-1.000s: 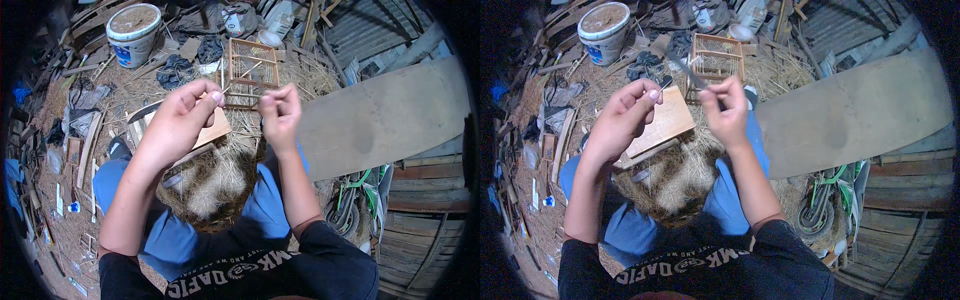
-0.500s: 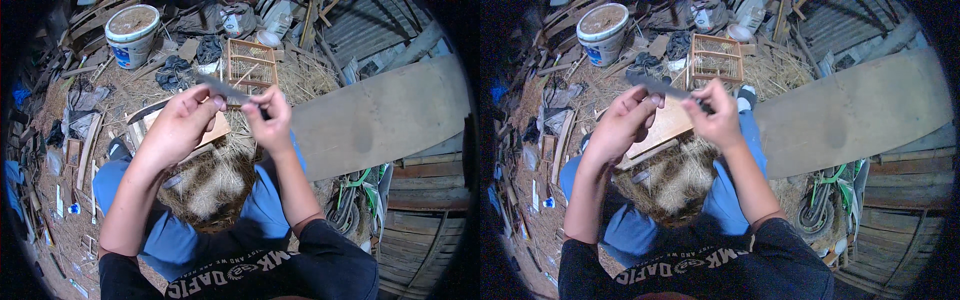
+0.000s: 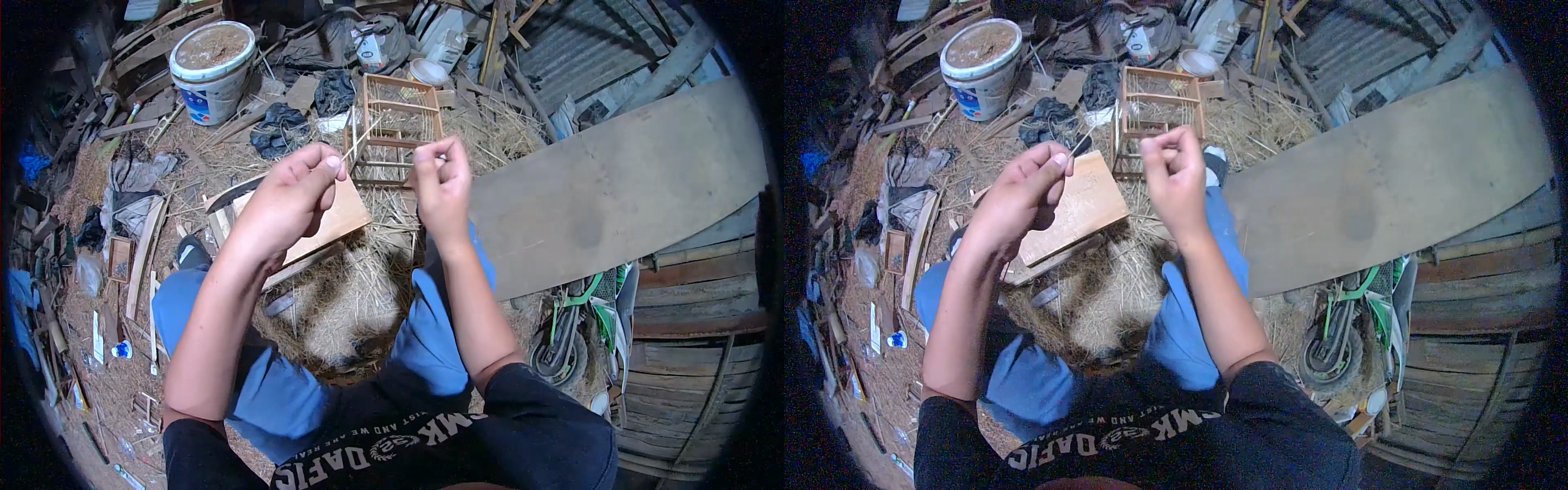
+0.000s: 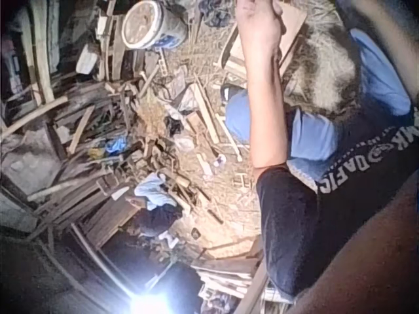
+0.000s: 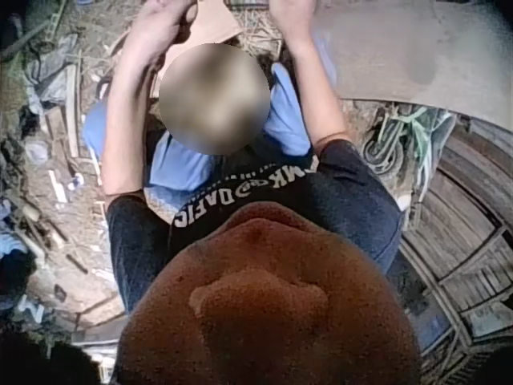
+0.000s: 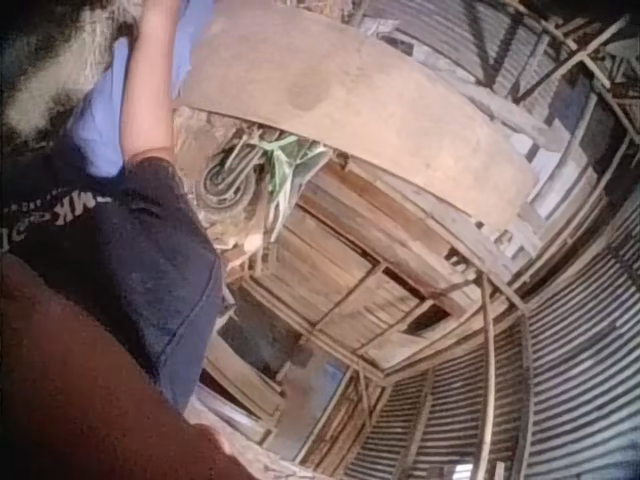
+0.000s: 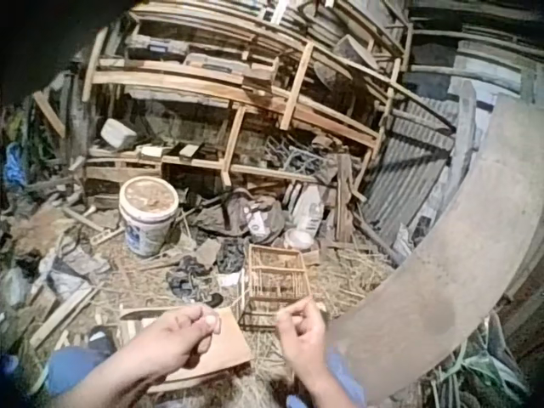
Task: The person uses a knife to carve and smooth the edges of a wooden board and thin wooden sticks.
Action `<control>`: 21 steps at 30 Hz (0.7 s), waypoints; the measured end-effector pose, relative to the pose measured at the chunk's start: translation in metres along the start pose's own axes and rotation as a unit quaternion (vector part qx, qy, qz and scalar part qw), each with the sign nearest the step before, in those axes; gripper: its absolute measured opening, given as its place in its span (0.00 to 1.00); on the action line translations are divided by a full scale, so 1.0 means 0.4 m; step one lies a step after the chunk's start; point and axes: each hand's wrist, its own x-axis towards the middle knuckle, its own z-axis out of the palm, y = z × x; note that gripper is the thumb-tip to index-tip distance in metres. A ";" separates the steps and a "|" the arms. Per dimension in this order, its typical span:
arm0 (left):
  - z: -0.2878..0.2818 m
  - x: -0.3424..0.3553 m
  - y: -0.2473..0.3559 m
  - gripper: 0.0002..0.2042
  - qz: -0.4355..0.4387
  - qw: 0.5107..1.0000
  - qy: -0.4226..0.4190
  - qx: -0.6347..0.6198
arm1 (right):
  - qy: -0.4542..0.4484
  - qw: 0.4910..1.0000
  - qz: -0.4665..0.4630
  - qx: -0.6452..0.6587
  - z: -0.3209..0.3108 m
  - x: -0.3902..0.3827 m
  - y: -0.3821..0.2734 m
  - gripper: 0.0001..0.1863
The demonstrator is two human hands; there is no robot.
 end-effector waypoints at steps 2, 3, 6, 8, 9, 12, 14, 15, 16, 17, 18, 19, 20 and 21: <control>0.004 -0.005 0.005 0.09 -0.006 1.000 -0.012 0.001 | -0.042 0.999 -0.030 -0.003 0.030 -0.016 -0.035 0.09; 0.003 -0.007 0.004 0.09 -0.021 0.999 -0.034 -0.021 | -0.057 0.998 -0.013 0.007 0.034 -0.014 -0.041 0.13; 0.014 -0.011 0.001 0.09 -0.046 0.996 -0.063 -0.036 | -0.076 0.986 0.066 0.133 0.026 0.003 -0.045 0.15; 0.024 -0.009 -0.004 0.09 -0.056 0.996 -0.067 -0.027 | -0.054 0.986 0.066 0.144 0.023 0.009 -0.052 0.13; 0.028 -0.009 -0.007 0.09 -0.063 0.995 -0.070 -0.019 | -0.048 0.980 0.102 0.162 0.016 0.011 -0.052 0.11; 0.028 -0.006 -0.013 0.10 -0.080 0.994 -0.076 -0.002 | -0.043 0.973 0.135 0.185 0.007 0.019 -0.055 0.08; 0.029 -0.006 -0.017 0.09 -0.093 0.992 -0.085 -0.013 | -0.044 0.972 0.135 0.189 0.003 0.021 -0.056 0.07; 0.035 -0.005 -0.019 0.09 -0.087 0.993 -0.078 0.009 | -0.055 0.968 0.138 0.202 0.000 0.023 -0.055 0.07; 0.035 -0.004 -0.016 0.09 -0.089 0.993 -0.076 0.009 | -0.065 0.964 0.141 0.216 -0.003 0.023 -0.054 0.06; 0.034 -0.003 -0.010 0.10 -0.093 0.991 -0.097 0.000 | -0.066 0.963 0.144 0.218 -0.008 0.023 -0.054 0.06; 0.034 -0.003 -0.004 0.11 -0.096 0.988 -0.117 -0.009 | -0.083 0.960 0.148 0.222 -0.014 0.023 -0.055 0.06; 0.041 -0.006 0.000 0.11 -0.100 0.988 -0.115 -0.009 | -0.100 0.957 0.154 0.226 -0.012 0.021 -0.056 0.06; 0.056 -0.007 0.004 0.11 -0.076 0.992 -0.097 -0.007 | -0.100 0.956 0.157 0.228 -0.006 0.018 -0.060 0.06; 0.066 -0.008 0.005 0.11 -0.053 0.996 -0.079 -0.004 | -0.107 0.963 0.155 0.191 0.001 0.014 -0.068 0.05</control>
